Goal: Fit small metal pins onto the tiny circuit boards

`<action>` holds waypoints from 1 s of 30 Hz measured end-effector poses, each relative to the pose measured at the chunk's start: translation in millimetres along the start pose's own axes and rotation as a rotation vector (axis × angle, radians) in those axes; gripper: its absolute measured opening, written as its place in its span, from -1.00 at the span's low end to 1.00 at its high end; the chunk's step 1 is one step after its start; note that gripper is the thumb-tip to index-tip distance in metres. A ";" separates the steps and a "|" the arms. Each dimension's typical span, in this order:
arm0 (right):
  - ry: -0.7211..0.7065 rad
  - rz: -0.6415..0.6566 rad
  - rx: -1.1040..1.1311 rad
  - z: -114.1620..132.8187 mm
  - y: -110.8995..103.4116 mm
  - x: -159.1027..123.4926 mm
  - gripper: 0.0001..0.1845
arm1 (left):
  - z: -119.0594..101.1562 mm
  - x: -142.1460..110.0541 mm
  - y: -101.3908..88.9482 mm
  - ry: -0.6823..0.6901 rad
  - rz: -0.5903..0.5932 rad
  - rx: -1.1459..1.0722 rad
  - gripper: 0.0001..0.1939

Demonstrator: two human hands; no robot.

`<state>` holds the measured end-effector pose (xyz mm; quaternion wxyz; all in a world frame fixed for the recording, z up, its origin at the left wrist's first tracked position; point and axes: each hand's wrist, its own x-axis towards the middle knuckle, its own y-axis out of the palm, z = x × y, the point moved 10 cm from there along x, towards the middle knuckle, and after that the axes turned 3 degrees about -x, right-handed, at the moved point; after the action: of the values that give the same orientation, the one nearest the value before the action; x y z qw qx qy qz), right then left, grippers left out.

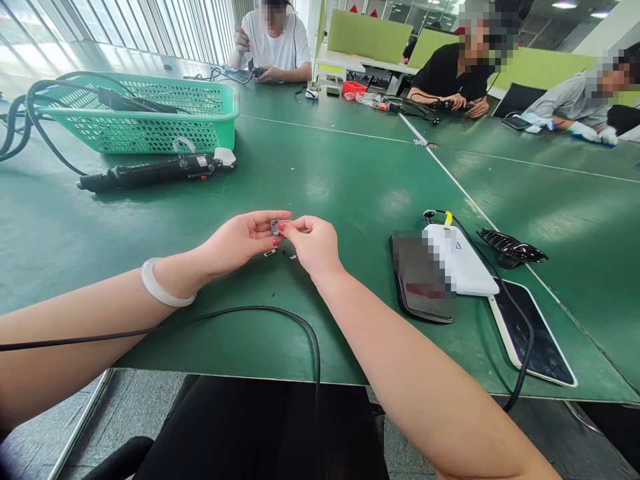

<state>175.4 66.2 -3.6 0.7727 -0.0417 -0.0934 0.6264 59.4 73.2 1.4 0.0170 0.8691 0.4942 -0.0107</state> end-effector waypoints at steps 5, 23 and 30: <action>-0.019 -0.046 -0.127 2.6 -1.5 -1.7 -0.75 | -0.2 1.5 -2.3 0.029 -0.023 0.004 -0.49; -0.129 -0.121 -0.291 18.4 -2.5 -7.1 -0.76 | -2.5 1.9 -7.0 0.102 -0.034 0.105 -0.56; -0.122 -0.086 -0.233 18.5 0.5 -6.3 -0.78 | -3.0 2.4 -8.4 0.106 -0.035 0.121 -0.62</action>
<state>170.0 59.2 13.9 0.7816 -0.0888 -0.2139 0.5791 53.5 79.7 4.2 -0.0620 0.8590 0.5081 0.0053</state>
